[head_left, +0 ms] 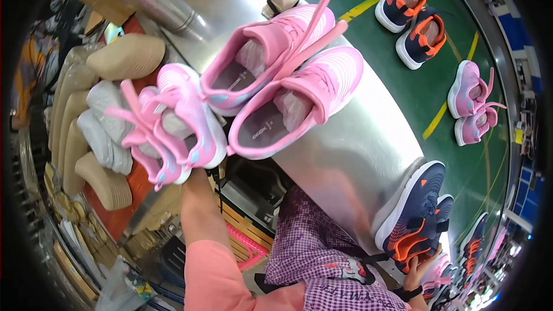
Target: Inspecting and organizing multiple pairs of shoes on a conveyor belt and workstation.
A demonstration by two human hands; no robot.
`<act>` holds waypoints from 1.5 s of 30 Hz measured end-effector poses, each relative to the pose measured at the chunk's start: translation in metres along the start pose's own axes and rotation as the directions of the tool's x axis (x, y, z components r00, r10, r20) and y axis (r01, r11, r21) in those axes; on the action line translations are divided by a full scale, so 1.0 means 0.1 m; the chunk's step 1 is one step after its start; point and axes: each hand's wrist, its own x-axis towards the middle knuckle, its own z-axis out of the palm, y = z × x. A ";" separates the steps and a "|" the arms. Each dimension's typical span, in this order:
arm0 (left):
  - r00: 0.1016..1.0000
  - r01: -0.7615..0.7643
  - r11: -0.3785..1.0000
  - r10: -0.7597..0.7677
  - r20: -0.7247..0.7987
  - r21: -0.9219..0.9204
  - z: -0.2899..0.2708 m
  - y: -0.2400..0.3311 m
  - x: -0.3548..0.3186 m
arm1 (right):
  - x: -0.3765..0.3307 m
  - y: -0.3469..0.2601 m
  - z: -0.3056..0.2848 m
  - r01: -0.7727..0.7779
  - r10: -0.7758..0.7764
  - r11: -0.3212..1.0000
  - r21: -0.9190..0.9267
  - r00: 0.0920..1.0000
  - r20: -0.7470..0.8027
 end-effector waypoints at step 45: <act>-0.189 -0.924 0.115 0.690 0.699 -0.364 0.36 0.79 -5.25 | 0.18 0.43 -0.60 0.157 -0.171 0.981 0.116 0.977 0.125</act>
